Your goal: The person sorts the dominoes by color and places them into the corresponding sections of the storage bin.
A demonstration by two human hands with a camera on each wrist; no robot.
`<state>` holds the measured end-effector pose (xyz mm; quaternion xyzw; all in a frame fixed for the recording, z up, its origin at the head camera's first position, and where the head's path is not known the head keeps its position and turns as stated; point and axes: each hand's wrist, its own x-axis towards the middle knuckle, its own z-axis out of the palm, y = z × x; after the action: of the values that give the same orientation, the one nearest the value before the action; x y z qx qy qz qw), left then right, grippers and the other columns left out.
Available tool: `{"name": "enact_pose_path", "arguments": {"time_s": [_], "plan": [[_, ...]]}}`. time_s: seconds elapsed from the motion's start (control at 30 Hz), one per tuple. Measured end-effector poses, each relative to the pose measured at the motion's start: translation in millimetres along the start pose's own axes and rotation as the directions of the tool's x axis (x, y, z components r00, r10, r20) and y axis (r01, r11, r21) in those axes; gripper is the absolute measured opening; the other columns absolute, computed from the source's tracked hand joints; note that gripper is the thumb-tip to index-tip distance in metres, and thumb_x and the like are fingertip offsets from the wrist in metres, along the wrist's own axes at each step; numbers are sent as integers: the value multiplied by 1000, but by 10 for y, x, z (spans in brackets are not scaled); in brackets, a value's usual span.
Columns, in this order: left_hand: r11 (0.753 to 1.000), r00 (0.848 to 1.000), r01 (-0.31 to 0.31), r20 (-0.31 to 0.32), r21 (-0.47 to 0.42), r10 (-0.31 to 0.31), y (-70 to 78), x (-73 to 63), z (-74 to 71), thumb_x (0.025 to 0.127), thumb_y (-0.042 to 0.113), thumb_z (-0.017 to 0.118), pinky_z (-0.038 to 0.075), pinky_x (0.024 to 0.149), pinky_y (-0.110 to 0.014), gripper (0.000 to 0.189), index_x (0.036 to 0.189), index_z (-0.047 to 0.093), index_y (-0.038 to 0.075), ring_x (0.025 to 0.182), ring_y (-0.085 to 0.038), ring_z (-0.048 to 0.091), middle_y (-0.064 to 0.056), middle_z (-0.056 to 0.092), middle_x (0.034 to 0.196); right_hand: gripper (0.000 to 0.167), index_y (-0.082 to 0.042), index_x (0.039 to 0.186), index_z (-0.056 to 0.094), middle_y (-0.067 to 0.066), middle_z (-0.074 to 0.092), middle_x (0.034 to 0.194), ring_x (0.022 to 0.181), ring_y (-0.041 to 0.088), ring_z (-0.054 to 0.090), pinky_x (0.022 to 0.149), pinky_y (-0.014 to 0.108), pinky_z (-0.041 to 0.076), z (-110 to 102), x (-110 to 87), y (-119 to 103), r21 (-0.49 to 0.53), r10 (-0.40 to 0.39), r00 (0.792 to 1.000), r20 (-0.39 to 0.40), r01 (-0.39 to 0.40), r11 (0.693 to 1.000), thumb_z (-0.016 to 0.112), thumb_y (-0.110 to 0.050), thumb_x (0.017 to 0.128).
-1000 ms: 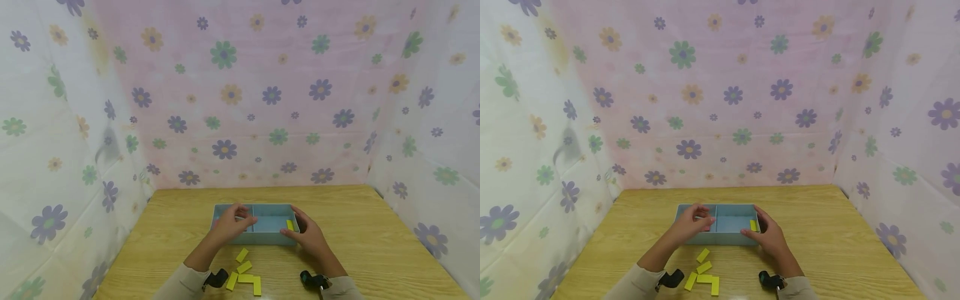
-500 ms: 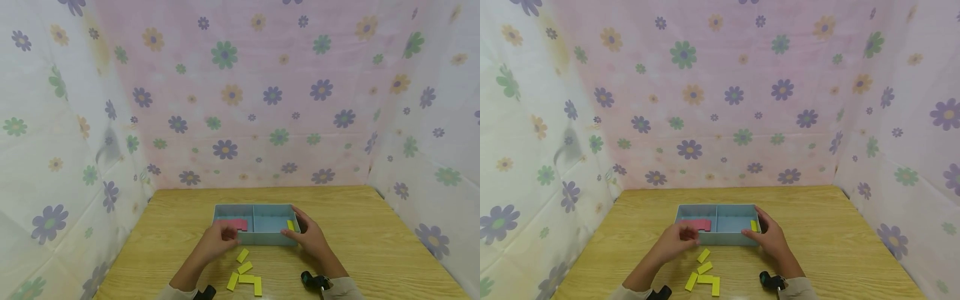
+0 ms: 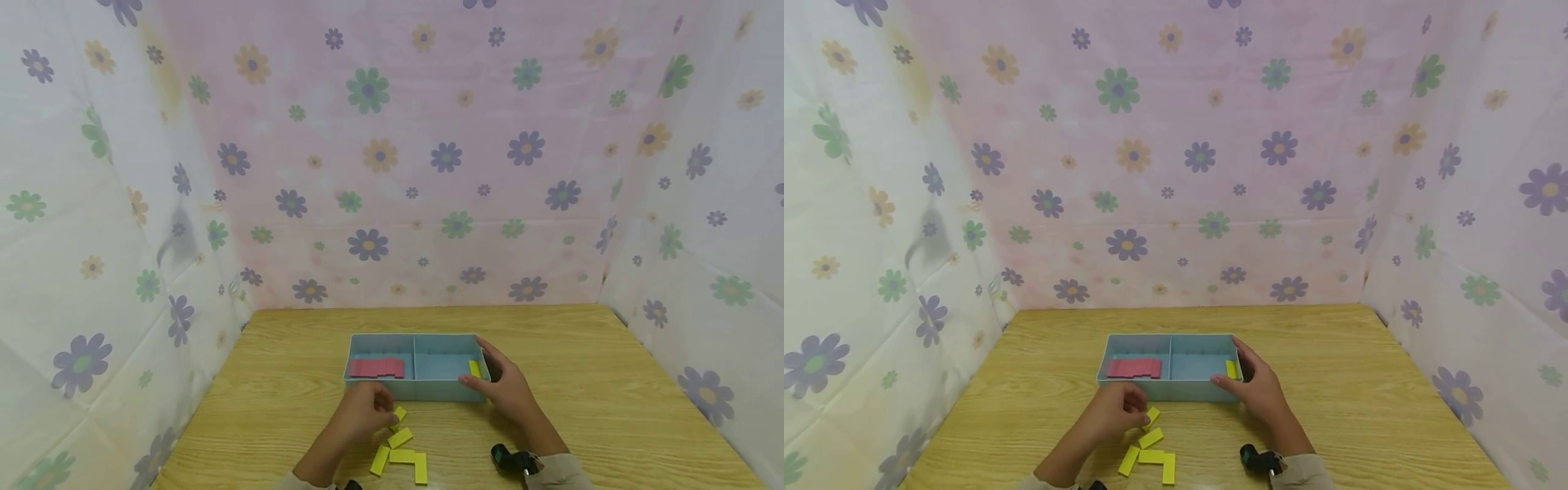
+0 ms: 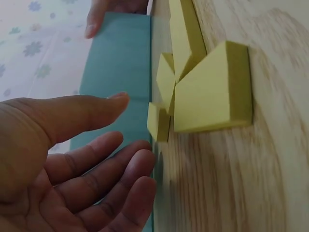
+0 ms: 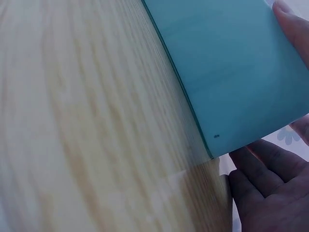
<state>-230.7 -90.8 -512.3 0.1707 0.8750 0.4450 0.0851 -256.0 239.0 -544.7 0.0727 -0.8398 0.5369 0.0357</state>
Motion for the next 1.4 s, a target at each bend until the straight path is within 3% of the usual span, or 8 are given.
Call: {"name": "enact_pose_path", "arguments": {"time_s": [0.33,0.6,1.4], "plan": [[999,1000,3,1,36,-3,81,10,53,78,4,87,59,72,-33,23,97,75,1,83,-15,67,-6,73,92,92,-35,164,28,11,27,170,156,38,27,120,61,33,-3,7,-17,4,-22,1000,11,22,1000,80,-48,88],[992,999,-18,-26,124,22,70,7,60,75,5,88,56,69,-27,23,94,77,4,79,-9,64,-1,73,87,93,-36,164,28,10,26,170,156,37,26,121,59,33,3,12,0,8,-4,1000,12,4,1000,80,-50,88],[988,999,42,18,149,-45,114,51,150,76,2,88,52,65,-26,21,89,77,14,77,-8,59,6,68,83,93,-36,163,28,11,26,170,156,37,27,120,59,34,10,22,71,-1,-8,1000,4,8,1000,79,-52,87]]}}
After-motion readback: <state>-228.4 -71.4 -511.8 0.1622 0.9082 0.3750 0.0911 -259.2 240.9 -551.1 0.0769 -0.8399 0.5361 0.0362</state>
